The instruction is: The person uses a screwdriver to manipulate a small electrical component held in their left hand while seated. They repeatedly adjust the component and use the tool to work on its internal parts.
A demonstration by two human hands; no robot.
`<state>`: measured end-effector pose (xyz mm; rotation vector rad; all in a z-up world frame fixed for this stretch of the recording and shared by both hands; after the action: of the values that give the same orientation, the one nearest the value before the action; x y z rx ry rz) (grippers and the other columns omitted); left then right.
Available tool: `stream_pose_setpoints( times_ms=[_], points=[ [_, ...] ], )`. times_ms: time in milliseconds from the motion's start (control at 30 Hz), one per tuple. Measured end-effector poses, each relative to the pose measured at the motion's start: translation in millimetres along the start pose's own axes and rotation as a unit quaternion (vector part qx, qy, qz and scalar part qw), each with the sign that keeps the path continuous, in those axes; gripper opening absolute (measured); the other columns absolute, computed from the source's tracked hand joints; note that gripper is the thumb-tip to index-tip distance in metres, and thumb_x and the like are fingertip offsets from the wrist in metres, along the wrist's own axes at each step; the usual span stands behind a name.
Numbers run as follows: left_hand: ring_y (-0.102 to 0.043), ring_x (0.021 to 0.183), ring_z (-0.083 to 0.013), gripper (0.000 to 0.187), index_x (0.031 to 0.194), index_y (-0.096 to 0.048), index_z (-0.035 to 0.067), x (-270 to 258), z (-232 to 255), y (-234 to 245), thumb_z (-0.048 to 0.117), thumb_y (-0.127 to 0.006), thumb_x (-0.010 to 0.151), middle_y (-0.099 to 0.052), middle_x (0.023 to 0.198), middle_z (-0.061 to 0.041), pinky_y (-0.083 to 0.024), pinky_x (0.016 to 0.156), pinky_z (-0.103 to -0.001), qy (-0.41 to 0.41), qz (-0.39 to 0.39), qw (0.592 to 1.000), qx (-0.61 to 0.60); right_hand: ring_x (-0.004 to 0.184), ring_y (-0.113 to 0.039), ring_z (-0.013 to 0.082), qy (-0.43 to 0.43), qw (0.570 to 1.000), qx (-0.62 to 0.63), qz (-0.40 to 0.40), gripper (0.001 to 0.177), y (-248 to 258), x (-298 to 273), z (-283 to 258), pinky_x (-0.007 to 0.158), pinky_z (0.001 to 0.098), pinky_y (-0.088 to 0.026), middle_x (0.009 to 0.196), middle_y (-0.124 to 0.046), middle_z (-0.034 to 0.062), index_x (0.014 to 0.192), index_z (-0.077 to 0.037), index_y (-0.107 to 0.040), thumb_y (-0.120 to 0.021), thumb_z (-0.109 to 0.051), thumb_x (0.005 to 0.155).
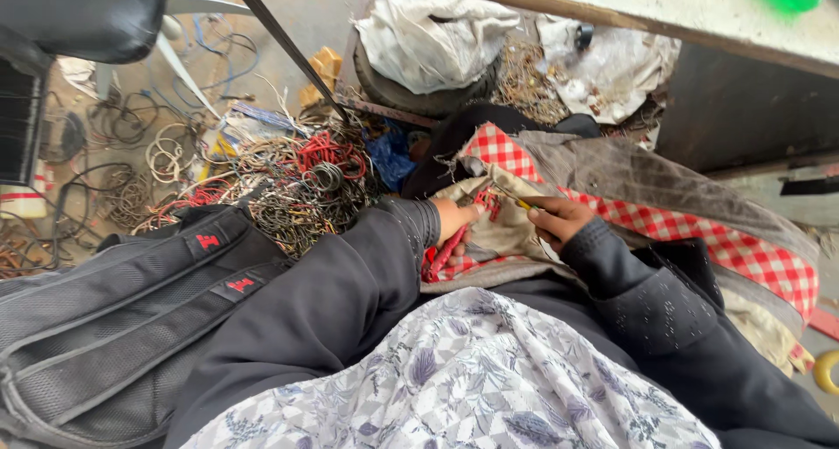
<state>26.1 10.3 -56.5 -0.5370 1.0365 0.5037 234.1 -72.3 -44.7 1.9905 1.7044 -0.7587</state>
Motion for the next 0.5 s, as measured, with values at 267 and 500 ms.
stream_pose_setpoints(
  times_ms=[267,500],
  points=[
    [-0.064,0.062,-0.0261,0.054,0.093,-0.063,0.0,0,0,3,0.054,-0.06,0.096,-0.062,0.073,-0.013,-0.06,0.057,-0.044,0.008,-0.004,1.0,-0.001,0.049,-0.039,0.004,0.079,0.996,-0.031,0.027,0.04,6,-14,7,0.043,0.0224,-0.03,0.066,-0.052,-0.0031,0.136,-0.003,-0.062,-0.061,-0.019,0.099],
    [-0.066,0.063,-0.0279,0.059,0.096,-0.062,-0.005,32,-1,3,0.054,-0.056,0.098,-0.063,0.075,-0.013,-0.063,0.06,-0.049,-0.023,-0.046,0.998,0.041,0.046,-0.039,0.0066,0.067,0.997,0.02,-0.014,0.043,5,-9,35,0.042,0.0244,-0.032,0.075,-0.062,0.0023,0.138,-0.001,-0.055,-0.057,-0.017,0.099]
  ],
)
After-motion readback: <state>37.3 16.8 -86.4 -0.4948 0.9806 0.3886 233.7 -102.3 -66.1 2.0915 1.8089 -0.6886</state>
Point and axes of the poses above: each hand's wrist, its own x-axis towards the middle knuckle, its own y-axis out of the back of the hand, z = x × y, the point moved 8 cm from there along x, towards the middle knuckle
